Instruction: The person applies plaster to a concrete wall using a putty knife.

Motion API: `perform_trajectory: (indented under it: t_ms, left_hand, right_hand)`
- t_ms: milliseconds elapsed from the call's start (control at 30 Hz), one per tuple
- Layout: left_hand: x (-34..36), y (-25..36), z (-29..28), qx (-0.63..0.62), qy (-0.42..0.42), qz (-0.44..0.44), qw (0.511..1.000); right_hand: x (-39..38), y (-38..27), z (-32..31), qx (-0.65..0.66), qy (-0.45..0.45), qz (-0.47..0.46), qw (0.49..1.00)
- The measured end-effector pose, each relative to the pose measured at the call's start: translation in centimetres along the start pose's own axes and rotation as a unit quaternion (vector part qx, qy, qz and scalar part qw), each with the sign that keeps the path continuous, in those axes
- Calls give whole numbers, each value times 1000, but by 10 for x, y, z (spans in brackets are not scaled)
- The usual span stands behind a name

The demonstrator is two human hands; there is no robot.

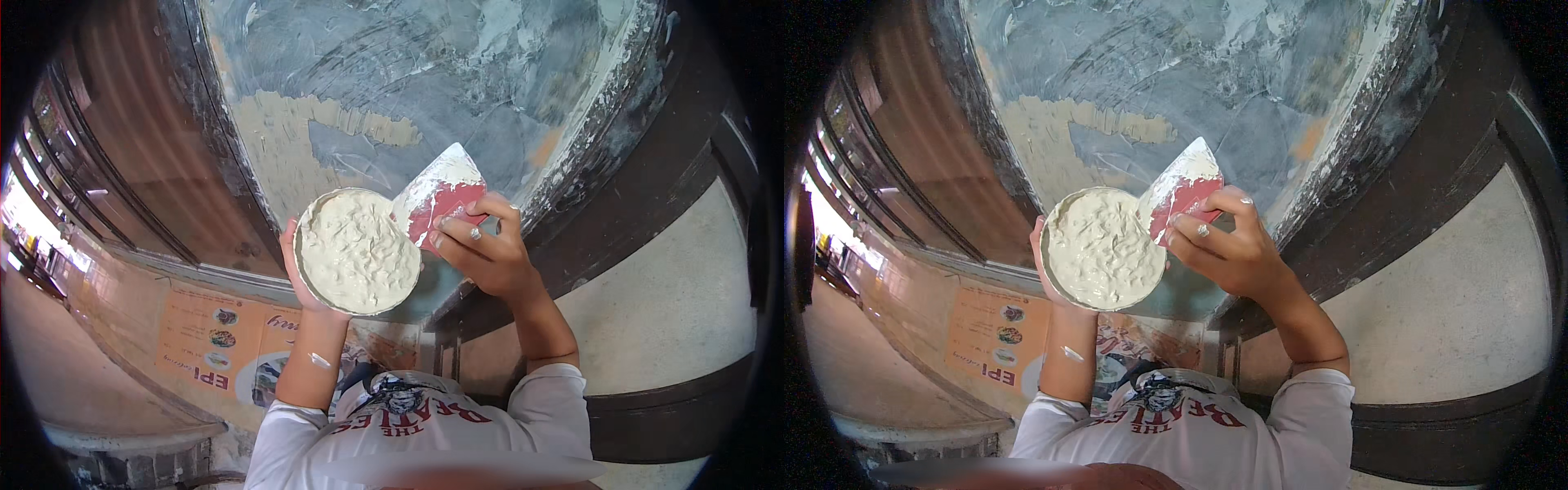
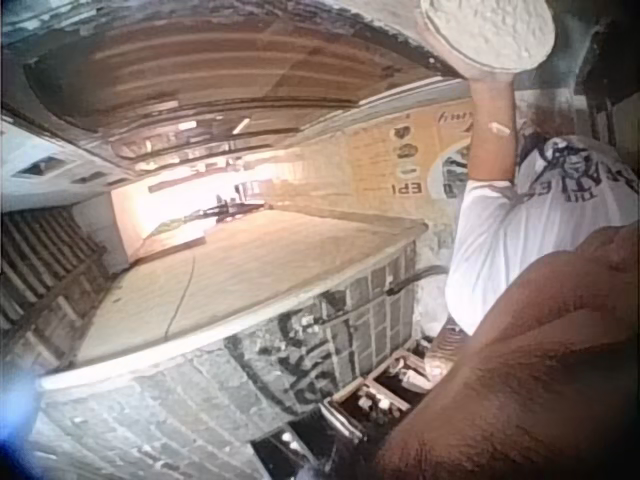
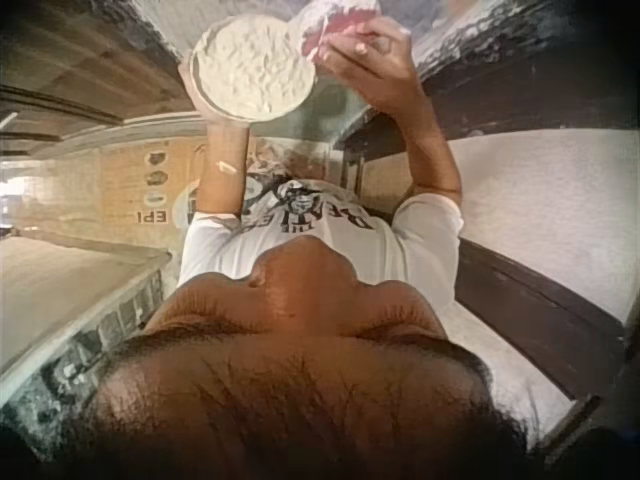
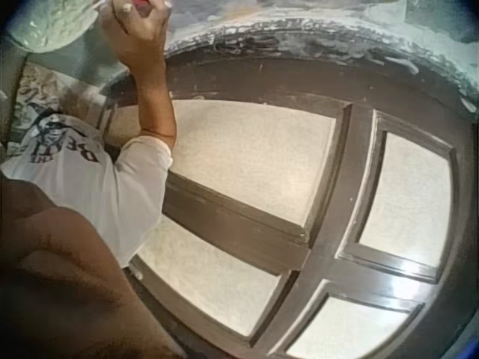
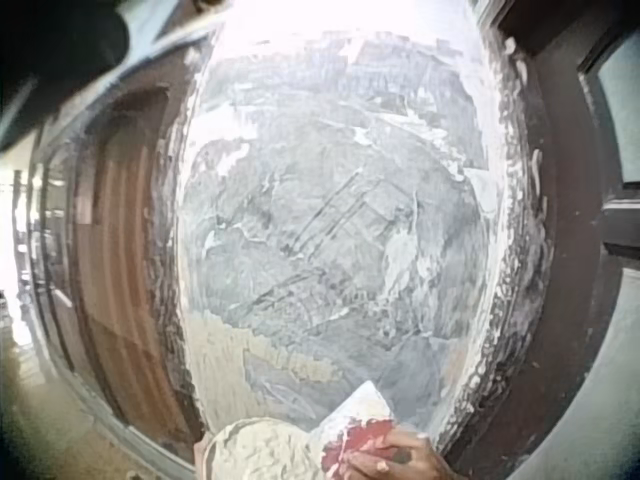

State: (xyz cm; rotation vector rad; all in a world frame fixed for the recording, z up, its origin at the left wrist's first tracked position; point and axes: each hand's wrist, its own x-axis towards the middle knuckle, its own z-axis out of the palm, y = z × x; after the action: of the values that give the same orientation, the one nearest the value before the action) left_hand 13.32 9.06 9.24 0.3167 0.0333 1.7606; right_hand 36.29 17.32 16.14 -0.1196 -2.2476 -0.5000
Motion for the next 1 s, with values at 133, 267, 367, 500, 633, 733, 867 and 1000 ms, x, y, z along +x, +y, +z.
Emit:
perform_trajectory:
  t_ms: [133, 267, 367, 500, 633, 733, 867, 1000]
  left_hand:
    - [-1, 0, -1, -13, -1, -9, 1000]
    - [-2, -1, -6, -47, -55, -17, 997]
    - [-3, -3, -4, -40, -58, -19, 997]
    - [-4, -6, -2, -47, -74, -27, 996]
    - [-3, -11, -11, -44, -70, -34, 996]
    - [-2, -17, -14, -50, -55, -41, 996]
    - [-6, -15, -33, -64, -58, -52, 995]
    - [-10, -10, -42, -43, 6, -43, 998]
  right_hand:
    - [-2, 1, 6, 8, 14, 5, 1000]
    - [-10, 2, 15, 9, 34, 31, 999]
    - [-11, 1, 19, 9, 53, 55, 997]
    - [-9, 1, 27, 22, 72, 58, 996]
    - [-8, 0, 35, 48, 85, 65, 993]
    - [-8, 4, 46, 56, 112, 68, 990]
    - [-3, 17, 39, 46, 130, 122, 983]
    - [9, 51, 35, 34, 165, 259, 951]
